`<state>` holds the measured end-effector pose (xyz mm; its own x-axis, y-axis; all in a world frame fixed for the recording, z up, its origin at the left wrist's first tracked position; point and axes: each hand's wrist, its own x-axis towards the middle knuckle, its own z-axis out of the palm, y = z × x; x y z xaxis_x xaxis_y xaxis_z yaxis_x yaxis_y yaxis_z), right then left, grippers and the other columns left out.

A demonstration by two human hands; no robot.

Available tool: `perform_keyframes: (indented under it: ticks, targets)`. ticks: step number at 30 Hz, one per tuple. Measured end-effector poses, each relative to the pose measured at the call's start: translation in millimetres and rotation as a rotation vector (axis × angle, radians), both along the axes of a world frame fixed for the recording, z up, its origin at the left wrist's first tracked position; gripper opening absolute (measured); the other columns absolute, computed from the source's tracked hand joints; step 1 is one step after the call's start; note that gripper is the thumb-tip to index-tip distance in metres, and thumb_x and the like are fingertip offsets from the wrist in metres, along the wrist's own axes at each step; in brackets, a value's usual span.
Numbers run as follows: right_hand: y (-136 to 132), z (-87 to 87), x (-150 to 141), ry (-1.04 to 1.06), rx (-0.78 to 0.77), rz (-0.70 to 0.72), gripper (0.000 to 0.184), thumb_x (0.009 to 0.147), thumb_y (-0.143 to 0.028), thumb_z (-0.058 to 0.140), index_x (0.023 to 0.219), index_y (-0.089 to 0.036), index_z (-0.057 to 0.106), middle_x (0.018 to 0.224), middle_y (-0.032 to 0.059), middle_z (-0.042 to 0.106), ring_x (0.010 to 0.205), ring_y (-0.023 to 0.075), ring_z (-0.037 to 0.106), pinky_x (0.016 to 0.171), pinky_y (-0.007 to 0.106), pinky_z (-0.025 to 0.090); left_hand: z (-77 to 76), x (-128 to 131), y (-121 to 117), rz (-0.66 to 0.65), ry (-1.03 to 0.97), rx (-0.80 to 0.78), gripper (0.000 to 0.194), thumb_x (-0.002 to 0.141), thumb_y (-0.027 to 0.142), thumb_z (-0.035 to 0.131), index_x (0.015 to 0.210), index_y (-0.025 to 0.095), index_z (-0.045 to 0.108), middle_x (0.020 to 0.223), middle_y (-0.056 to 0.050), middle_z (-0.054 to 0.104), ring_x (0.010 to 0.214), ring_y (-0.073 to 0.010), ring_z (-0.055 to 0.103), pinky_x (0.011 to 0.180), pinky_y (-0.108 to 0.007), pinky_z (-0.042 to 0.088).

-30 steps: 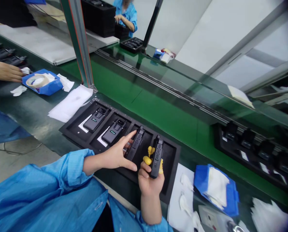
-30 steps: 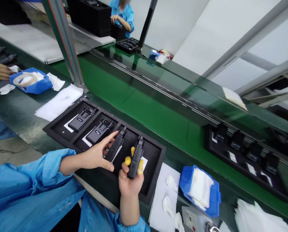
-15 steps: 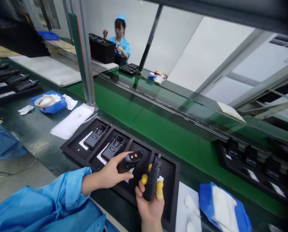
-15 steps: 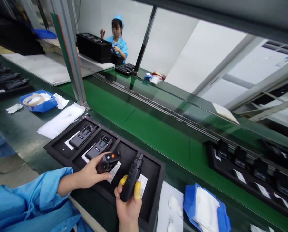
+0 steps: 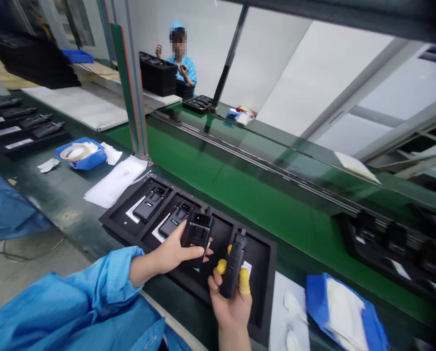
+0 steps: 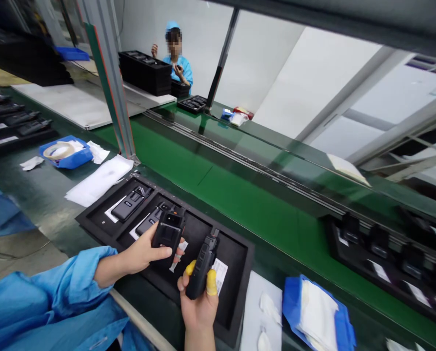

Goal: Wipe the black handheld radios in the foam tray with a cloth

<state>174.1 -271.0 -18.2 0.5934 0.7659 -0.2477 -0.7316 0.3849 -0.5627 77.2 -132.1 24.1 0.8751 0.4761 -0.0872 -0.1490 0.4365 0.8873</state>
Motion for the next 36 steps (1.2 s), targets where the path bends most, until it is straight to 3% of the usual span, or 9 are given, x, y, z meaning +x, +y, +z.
perform_keyframes:
  ticks: [16,20,24,27,29,32,36]
  targets:
    - [-0.4,1.1,-1.8,0.054,-0.020,-0.025,0.024,0.073,-0.047,0.068,0.083,-0.026,0.066,0.072,-0.0015,0.066,0.054,0.0104,0.052,0.051,0.027,0.042,-9.5,6.0,8.1,0.078,0.086,-0.234,0.057,0.057,0.028,0.087,0.101,0.018,0.052,0.095,-0.007,0.066,0.080,-0.0234,0.067,0.065,-0.037,0.055]
    - [-1.4,1.5,-2.7,0.055,-0.040,-0.046,0.022,0.074,-0.046,0.067,0.084,-0.027,0.066,0.073,-0.0014,0.066,0.053,0.0104,0.051,0.052,0.028,0.042,-10.6,5.5,9.3,0.070,0.035,-0.346,0.055,0.064,0.046,0.081,0.102,0.018,0.055,0.087,-0.006,0.066,0.076,-0.0200,0.066,0.065,-0.033,0.055]
    - [-3.2,1.9,-4.1,0.059,-0.070,-0.065,0.023,0.072,-0.048,0.068,0.078,-0.026,0.065,0.070,-0.0019,0.065,0.051,0.0099,0.049,0.053,0.029,0.043,-1.6,-2.0,19.7,-0.017,-0.007,-0.434,0.064,0.068,0.067,0.067,0.106,0.016,0.060,0.069,-0.001,0.060,0.053,-0.0124,0.057,0.057,-0.029,0.053]
    - [-4.0,2.8,-4.3,0.072,-0.095,-0.077,0.023,0.070,-0.047,0.069,0.079,-0.026,0.066,0.070,-0.0013,0.066,0.050,0.0102,0.048,0.054,0.030,0.043,10.4,-9.5,28.9,-0.228,-0.085,-0.612,0.044,0.081,0.047,0.065,0.115,0.021,0.058,0.062,0.005,0.049,0.039,-0.0050,0.041,0.044,-0.021,0.045]
    - [-3.5,4.2,-4.1,0.060,-0.110,-0.063,0.026,0.068,-0.049,0.070,0.078,-0.025,0.066,0.068,-0.0008,0.065,0.049,0.0103,0.047,0.053,0.030,0.044,15.9,-13.1,31.9,-0.325,-0.129,-0.736,0.032,0.087,0.034,0.057,0.117,0.023,0.057,0.059,0.006,0.042,0.034,-0.0034,0.030,0.034,-0.015,0.031]
    - [-1.7,7.0,-3.9,0.051,-0.152,-0.065,0.032,0.062,-0.053,0.073,0.072,-0.024,0.066,0.065,-0.0012,0.064,0.046,0.0094,0.047,0.051,0.030,0.044,16.6,-15.9,31.3,-0.358,-0.180,-0.839,0.030,0.093,0.025,0.041,0.118,0.020,0.057,0.056,0.005,0.037,0.031,-0.0021,0.017,0.028,-0.011,0.010]
    - [0.0,8.3,-3.8,0.067,-0.193,-0.087,0.035,0.057,-0.054,0.075,0.068,-0.023,0.065,0.063,-0.0017,0.063,0.045,0.0083,0.046,0.051,0.029,0.044,12.6,-17.4,28.7,-0.350,-0.234,-0.869,0.034,0.093,0.023,0.037,0.121,0.021,0.056,0.058,0.004,0.041,0.031,0.0005,0.014,0.028,-0.008,0.004]
